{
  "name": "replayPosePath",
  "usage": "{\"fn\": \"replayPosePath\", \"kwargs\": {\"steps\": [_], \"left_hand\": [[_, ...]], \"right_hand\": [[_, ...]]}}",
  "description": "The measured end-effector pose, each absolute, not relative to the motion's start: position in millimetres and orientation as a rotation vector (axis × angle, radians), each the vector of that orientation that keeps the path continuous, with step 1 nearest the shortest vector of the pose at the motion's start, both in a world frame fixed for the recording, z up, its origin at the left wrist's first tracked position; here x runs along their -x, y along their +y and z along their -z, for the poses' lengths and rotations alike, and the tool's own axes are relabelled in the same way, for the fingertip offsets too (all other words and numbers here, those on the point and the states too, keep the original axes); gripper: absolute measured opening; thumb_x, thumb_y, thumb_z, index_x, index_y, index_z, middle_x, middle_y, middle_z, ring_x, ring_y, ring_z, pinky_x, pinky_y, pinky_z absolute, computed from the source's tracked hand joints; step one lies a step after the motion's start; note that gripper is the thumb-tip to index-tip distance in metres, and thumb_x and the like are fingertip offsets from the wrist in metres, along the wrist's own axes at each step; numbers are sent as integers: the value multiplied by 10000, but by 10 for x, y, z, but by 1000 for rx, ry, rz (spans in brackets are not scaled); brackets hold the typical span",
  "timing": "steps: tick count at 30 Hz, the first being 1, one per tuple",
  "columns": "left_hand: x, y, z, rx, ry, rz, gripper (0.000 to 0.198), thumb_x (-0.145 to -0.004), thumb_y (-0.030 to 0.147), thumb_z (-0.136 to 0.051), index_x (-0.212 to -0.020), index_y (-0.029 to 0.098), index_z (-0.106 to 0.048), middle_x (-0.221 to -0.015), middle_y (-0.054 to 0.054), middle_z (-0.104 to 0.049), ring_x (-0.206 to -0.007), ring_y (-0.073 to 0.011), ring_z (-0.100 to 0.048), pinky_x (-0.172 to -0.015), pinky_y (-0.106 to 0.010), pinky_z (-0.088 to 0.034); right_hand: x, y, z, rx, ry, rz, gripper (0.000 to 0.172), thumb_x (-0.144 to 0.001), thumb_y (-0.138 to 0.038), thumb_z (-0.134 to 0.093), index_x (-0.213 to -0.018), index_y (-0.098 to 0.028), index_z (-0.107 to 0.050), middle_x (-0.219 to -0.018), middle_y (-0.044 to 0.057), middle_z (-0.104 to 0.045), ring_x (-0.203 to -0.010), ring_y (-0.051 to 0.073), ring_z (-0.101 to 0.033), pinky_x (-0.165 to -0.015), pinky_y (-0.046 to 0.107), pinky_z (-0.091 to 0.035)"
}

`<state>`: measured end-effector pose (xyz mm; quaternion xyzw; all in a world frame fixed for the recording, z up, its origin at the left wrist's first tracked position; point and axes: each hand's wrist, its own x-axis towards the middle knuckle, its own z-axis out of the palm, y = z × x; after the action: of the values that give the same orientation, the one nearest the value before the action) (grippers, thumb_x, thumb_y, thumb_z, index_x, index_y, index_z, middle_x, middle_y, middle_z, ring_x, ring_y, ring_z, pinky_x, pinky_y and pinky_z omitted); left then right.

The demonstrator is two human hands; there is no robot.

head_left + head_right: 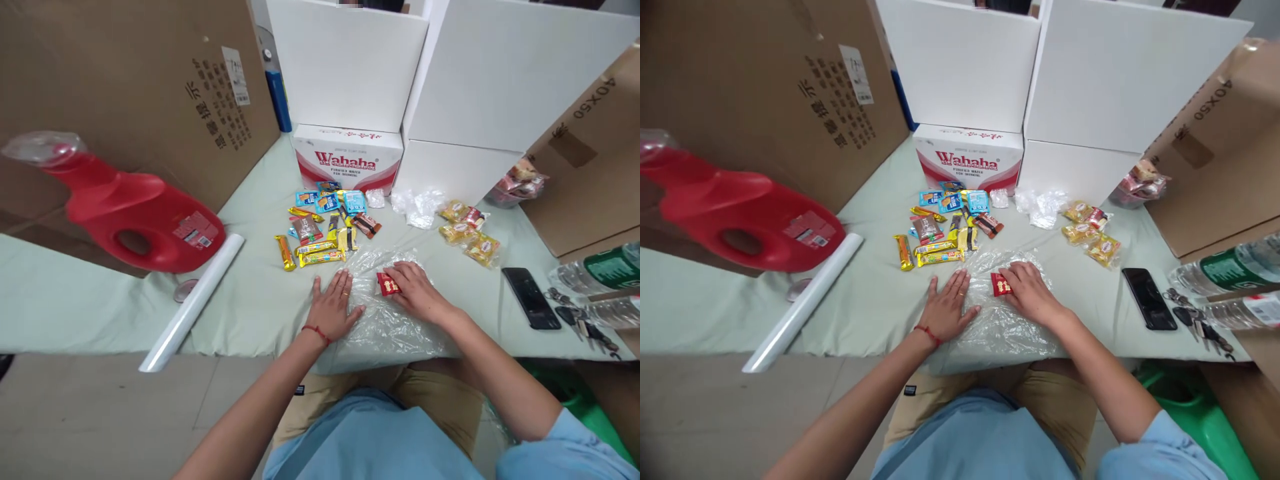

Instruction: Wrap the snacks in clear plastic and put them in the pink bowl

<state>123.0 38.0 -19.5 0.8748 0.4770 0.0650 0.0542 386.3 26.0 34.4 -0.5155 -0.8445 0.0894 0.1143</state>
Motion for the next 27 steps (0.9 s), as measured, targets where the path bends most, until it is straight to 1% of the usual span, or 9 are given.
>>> {"fn": "replayPosePath", "kwargs": {"steps": [2, 4, 7, 12, 16, 18, 21, 24, 27], "left_hand": [[-1224, 377, 194, -2667, 1450, -185, 791, -985, 638, -320, -1622, 176, -239, -1686, -132, -263, -1573, -316, -200, -1247, -653, -28], [-1218, 376, 193, -2682, 1450, -169, 781, -992, 633, -297, -1620, 172, -245, -1687, -133, -256, -1570, -305, -214, -1250, -646, -36], [-1212, 380, 186, -2702, 1451, -155, 771, -999, 625, -277, -1612, 156, -268, -1685, -143, -248, -1564, -295, -238, -1251, -639, -54], [-1229, 382, 149, -2709, 1452, -109, 752, -1004, 597, -301, -1602, 141, -293, -1676, -160, -262, -1549, -307, -277, -1244, -650, -81], [-1243, 376, 119, -2709, 1465, -81, 752, -1005, 596, -299, -1601, 137, -293, -1677, -160, -256, -1550, -309, -277, -1239, -657, -99], [-1244, 373, 113, -2706, 1473, -74, 746, -1005, 589, -310, -1602, 141, -290, -1678, -159, -250, -1551, -304, -275, -1243, -652, -94], [-1248, 366, 119, -2702, 1473, -82, 748, -1001, 573, -345, -1605, 136, -281, -1679, -166, -240, -1552, -305, -273, -1245, -653, -84], [-1254, 359, 148, -2692, 1467, -123, 768, -991, 561, -389, -1607, 121, -264, -1675, -183, -246, -1547, -321, -282, -1238, -671, -82], [-1229, 367, 188, -2669, 1448, -192, 774, -989, 546, -415, -1612, 122, -242, -1668, -192, -266, -1542, -327, -294, -1235, -678, -97]], "right_hand": [[-3781, 273, -334, 1535, -2497, -237, 574, -961, -299, -594, -1511, -206, -457, -1398, 189, -565, -1394, 355, -415, -1177, 619, -289], [-3688, 284, -303, 1569, -2528, -249, 592, -952, -342, -625, -1503, -195, -466, -1400, 182, -580, -1423, 362, -395, -1199, 657, -214], [-3613, 298, -265, 1590, -2531, -273, 611, -959, -427, -625, -1485, -154, -478, -1432, 191, -571, -1449, 361, -376, -1212, 665, -162], [-3627, 281, -284, 1656, -2445, -253, 460, -994, -349, -575, -1406, -145, -549, -1363, 179, -625, -1440, 334, -402, -1226, 628, -170], [-3559, 223, -260, 1678, -2459, -196, 519, -968, -412, -620, -1411, -156, -532, -1350, 194, -617, -1441, 355, -396, -1213, 673, -149], [-3533, 208, -226, 1677, -2485, -137, 540, -958, -380, -640, -1431, -154, -509, -1347, 206, -611, -1433, 351, -406, -1213, 678, -140], [-3578, 227, -189, 1620, -2564, -68, 522, -953, -327, -650, -1423, -146, -516, -1321, 208, -620, -1426, 342, -415, -1218, 664, -147], [-3673, 263, -192, 1522, -2659, -71, 521, -943, -337, -665, -1414, -160, -527, -1328, 199, -617, -1424, 343, -418, -1212, 662, -164], [-3715, 279, -227, 1508, -2665, -139, 558, -937, -358, -672, -1434, -157, -516, -1354, 206, -607, -1431, 349, -413, -1210, 668, -159]]}}
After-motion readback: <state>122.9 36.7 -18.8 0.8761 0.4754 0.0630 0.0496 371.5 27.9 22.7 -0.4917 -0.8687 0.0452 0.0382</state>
